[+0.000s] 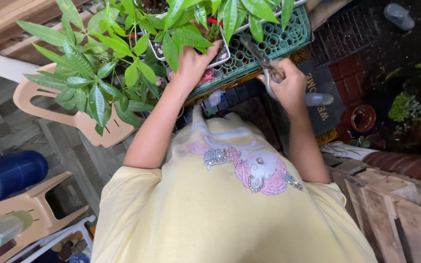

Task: The person is tending to small potted plants, adjusting the soil and using scissors to prune leaves.

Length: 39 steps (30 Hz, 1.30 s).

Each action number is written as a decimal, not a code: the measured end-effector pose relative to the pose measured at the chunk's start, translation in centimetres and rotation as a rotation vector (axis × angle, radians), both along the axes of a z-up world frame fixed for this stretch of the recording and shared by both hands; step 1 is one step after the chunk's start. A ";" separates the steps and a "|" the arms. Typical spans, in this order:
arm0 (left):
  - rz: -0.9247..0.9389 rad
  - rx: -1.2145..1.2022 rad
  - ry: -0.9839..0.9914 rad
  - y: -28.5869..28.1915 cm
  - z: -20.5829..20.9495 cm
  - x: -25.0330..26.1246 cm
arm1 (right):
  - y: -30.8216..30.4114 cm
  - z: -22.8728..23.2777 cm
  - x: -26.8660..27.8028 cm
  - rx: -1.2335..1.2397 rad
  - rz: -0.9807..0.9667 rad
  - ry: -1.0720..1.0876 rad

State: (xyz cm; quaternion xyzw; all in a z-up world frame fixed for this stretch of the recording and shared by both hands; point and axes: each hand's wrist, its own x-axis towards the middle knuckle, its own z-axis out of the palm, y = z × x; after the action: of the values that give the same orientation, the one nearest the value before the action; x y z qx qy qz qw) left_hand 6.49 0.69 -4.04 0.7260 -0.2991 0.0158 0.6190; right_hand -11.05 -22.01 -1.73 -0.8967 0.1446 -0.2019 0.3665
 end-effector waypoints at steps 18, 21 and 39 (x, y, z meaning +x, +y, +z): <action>0.130 0.095 -0.175 1.2 4.1 -2.9 | -12.8 4.7 8.3 -0.337 0.584 0.189; 0.055 -0.041 0.248 2.0 2.1 -2.9 | -13.5 4.1 8.8 -0.381 0.686 0.051; 0.087 -0.073 0.210 1.6 2.0 -2.7 | -11.0 3.6 7.0 -0.322 0.674 -0.057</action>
State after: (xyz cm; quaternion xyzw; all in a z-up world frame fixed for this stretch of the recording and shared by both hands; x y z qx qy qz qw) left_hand 3.83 2.31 -2.07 0.7128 -0.1999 -0.0226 0.6719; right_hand -4.02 -33.02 1.90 -0.9341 -0.2025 -0.1150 0.2707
